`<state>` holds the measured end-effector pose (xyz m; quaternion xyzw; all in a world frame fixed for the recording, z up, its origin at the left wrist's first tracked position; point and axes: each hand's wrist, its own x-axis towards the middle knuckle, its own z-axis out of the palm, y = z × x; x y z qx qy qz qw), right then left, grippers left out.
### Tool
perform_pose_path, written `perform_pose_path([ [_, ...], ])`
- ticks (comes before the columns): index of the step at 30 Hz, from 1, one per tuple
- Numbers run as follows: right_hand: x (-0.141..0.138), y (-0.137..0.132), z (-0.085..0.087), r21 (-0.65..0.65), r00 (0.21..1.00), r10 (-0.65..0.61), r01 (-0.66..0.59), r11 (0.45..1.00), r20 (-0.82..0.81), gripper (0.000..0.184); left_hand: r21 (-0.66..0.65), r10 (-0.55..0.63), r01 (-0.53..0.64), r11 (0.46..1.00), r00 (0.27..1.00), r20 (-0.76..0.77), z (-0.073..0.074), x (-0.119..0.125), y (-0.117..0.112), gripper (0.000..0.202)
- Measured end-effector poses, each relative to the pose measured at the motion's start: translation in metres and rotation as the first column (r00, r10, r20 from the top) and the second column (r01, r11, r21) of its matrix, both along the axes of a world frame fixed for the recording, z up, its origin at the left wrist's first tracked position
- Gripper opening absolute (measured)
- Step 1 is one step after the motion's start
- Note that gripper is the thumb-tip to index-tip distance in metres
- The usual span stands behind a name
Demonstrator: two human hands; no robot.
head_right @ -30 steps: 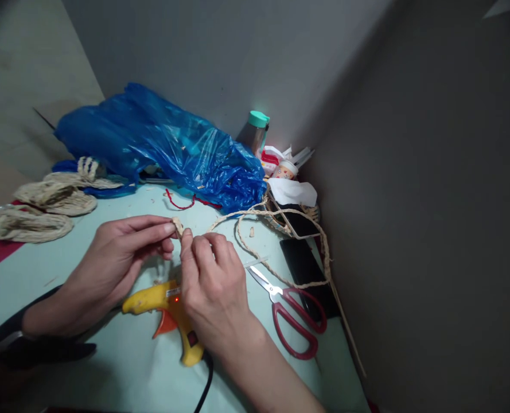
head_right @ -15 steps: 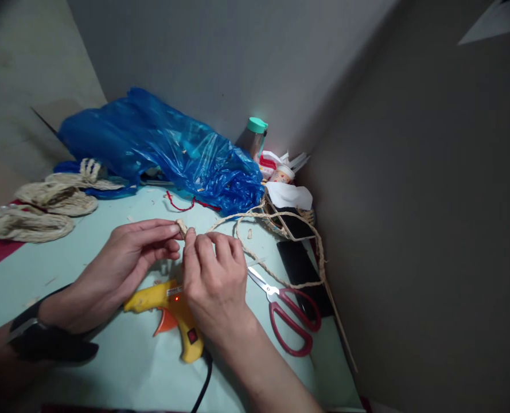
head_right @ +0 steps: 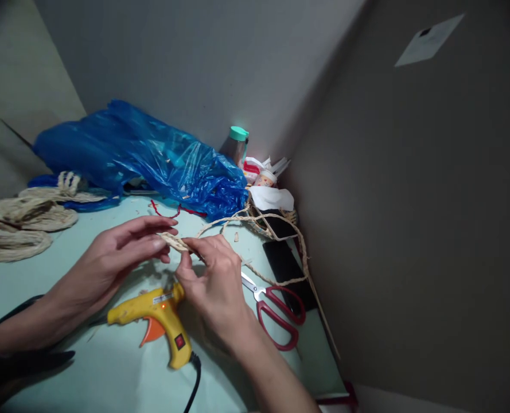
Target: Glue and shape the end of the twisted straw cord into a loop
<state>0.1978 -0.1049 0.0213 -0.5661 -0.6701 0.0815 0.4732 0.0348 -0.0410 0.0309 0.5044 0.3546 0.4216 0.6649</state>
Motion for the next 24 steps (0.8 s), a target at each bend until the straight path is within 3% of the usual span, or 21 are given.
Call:
perform_pose_path([
  [6,-0.001,-0.004,0.009,-0.181,0.916,0.061,-0.144,0.973,-0.397,0.019,0.162,-0.038,0.04,0.986,0.999,-0.014,-0.003,0.002,-0.004,0.013],
  [9,-0.002,-0.008,0.011,-0.187,0.875,0.1,-0.211,0.959,-0.474,0.018,0.208,-0.01,0.014,0.978,1.0,-0.019,-0.001,0.003,-0.007,0.008],
  [16,-0.002,-0.01,0.012,-0.215,0.851,0.155,-0.296,0.931,-0.501,0.039,0.296,0.093,-0.075,0.952,0.995,-0.046,-0.001,0.001,-0.007,0.006],
  [24,-0.006,-0.009,0.009,-0.2,0.883,0.113,-0.226,0.953,-0.456,0.015,0.438,0.212,-0.128,0.89,0.966,-0.148,0.006,0.002,-0.015,0.007],
])
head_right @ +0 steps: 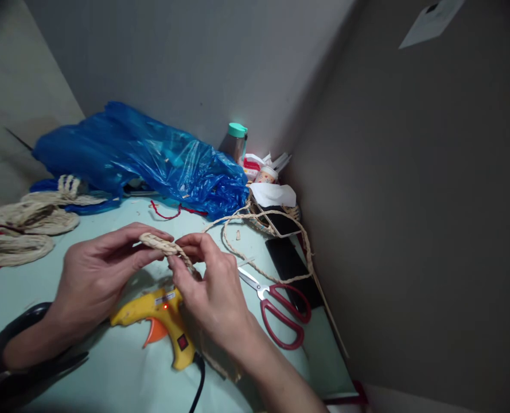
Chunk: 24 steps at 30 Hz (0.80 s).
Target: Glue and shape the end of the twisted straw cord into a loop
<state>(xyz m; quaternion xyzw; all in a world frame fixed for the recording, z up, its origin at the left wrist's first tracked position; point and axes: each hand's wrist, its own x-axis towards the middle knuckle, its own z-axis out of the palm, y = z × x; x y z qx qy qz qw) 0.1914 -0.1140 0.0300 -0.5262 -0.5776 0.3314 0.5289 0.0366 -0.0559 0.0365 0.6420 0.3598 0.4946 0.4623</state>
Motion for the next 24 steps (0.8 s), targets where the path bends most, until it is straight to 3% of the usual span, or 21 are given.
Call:
perform_pose_path([
  [9,0.001,-0.001,-0.002,-0.003,1.0,-0.011,0.011,1.0,0.018,0.01,0.134,0.093,-0.084,0.987,0.994,-0.061,0.0,0.003,-0.009,0.014],
  [16,0.0,-0.001,-0.006,-0.064,0.996,0.039,-0.044,0.997,-0.086,0.014,0.144,0.092,-0.08,0.986,0.993,-0.074,-0.001,0.002,-0.011,0.014],
  [19,0.0,0.002,-0.007,-0.107,0.97,0.068,-0.095,0.99,-0.232,0.019,0.085,0.057,-0.052,0.995,0.997,-0.058,-0.002,0.002,-0.009,0.013],
  [22,0.0,0.004,-0.006,-0.129,0.881,0.146,-0.226,0.966,-0.451,0.02,-0.022,-0.026,0.025,0.999,0.999,-0.024,-0.003,0.0,-0.006,0.007],
  [24,0.001,0.005,-0.004,-0.131,0.813,0.193,-0.311,0.941,-0.55,0.02,-0.105,-0.108,0.108,0.989,0.994,0.008,-0.004,-0.002,-0.003,0.015],
])
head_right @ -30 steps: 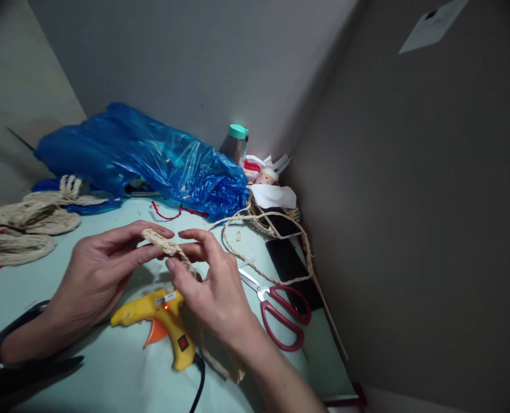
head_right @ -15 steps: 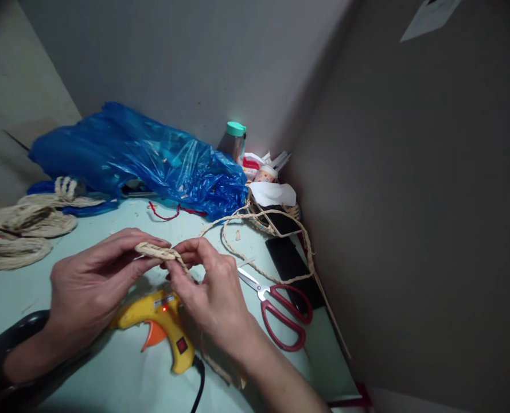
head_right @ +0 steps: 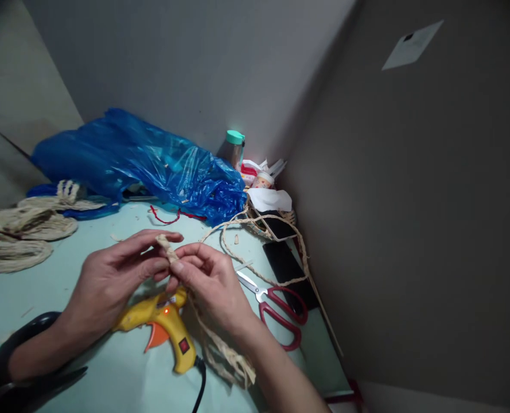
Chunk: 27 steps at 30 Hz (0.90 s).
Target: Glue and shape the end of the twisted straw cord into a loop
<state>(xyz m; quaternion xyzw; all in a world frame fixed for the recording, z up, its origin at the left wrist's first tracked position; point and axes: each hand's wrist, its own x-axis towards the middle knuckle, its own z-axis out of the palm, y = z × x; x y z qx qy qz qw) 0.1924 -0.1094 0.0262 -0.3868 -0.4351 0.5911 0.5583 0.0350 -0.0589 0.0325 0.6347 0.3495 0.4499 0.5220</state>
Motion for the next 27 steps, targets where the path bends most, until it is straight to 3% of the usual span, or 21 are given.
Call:
perform_pose_path([
  [3,0.001,0.001,0.001,-0.022,0.992,0.086,-0.089,0.996,-0.095,0.02,-0.096,-0.134,0.136,0.986,0.991,0.026,-0.001,-0.002,0.003,0.029],
  [6,0.0,0.003,-0.001,-0.051,0.983,0.125,-0.132,0.99,-0.131,0.023,-0.122,-0.194,0.195,0.973,0.981,0.021,0.0,-0.003,0.003,0.017],
  [11,0.001,0.006,-0.004,-0.068,0.982,0.158,-0.165,0.984,-0.103,0.03,-0.073,-0.137,0.134,0.988,0.99,-0.03,0.004,-0.002,0.005,0.021],
  [18,0.007,-0.001,0.004,-0.176,0.961,0.24,-0.215,0.961,0.137,0.039,0.068,-0.026,0.037,0.997,0.987,-0.16,0.002,-0.003,0.01,0.016],
  [23,0.013,-0.004,0.01,-0.101,0.874,0.271,-0.252,0.962,0.403,0.017,0.128,-0.001,0.033,0.991,0.972,-0.237,0.0,-0.005,0.015,0.018],
  [27,0.018,-0.003,0.014,-0.139,0.89,0.328,-0.298,0.944,0.317,0.015,0.159,-0.004,0.049,0.986,0.961,-0.276,-0.002,-0.005,0.018,0.016],
])
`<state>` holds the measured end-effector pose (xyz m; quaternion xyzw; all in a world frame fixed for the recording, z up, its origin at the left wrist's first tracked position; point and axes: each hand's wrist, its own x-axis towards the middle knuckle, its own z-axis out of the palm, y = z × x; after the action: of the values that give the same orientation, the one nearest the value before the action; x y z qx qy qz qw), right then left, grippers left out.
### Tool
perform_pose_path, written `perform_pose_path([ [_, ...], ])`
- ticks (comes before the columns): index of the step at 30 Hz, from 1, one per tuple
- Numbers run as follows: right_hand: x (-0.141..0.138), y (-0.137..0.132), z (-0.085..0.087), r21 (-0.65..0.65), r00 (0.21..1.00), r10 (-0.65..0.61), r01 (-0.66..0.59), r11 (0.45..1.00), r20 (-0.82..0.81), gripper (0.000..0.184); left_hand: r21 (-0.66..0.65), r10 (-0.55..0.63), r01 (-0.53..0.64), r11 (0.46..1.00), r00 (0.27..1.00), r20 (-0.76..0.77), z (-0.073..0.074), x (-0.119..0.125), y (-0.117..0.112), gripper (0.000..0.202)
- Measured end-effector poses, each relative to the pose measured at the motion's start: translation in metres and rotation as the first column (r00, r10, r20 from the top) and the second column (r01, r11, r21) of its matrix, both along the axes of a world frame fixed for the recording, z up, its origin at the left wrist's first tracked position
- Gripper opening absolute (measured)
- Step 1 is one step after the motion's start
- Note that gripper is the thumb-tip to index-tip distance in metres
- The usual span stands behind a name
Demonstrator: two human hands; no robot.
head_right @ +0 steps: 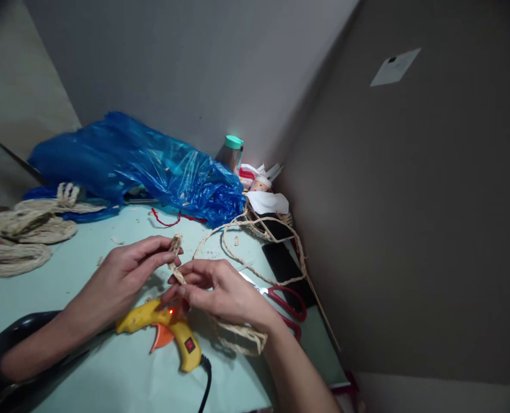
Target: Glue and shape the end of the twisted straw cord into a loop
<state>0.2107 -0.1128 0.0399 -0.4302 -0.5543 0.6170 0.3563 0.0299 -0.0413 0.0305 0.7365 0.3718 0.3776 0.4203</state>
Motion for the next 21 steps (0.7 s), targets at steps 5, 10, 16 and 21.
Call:
perform_pose_path([
  [5,0.007,0.001,-0.001,-0.043,0.993,0.0,-0.005,0.999,-0.118,0.02,0.026,-0.076,0.077,0.997,0.995,-0.057,0.001,-0.003,0.003,0.02],
  [10,0.009,0.001,-0.004,-0.023,0.989,0.03,-0.034,0.999,-0.148,0.016,0.048,-0.169,0.176,0.983,0.977,-0.132,0.008,-0.008,0.006,0.023],
  [16,0.005,-0.001,0.0,-0.051,0.997,-0.035,0.032,0.998,-0.072,0.011,0.046,-0.307,0.328,0.943,0.918,-0.251,0.012,-0.011,0.006,0.03],
  [21,0.004,-0.002,-0.004,-0.08,0.997,-0.06,0.056,0.995,-0.048,0.007,0.034,-0.349,0.38,0.924,0.877,-0.33,0.014,-0.015,0.005,0.03],
])
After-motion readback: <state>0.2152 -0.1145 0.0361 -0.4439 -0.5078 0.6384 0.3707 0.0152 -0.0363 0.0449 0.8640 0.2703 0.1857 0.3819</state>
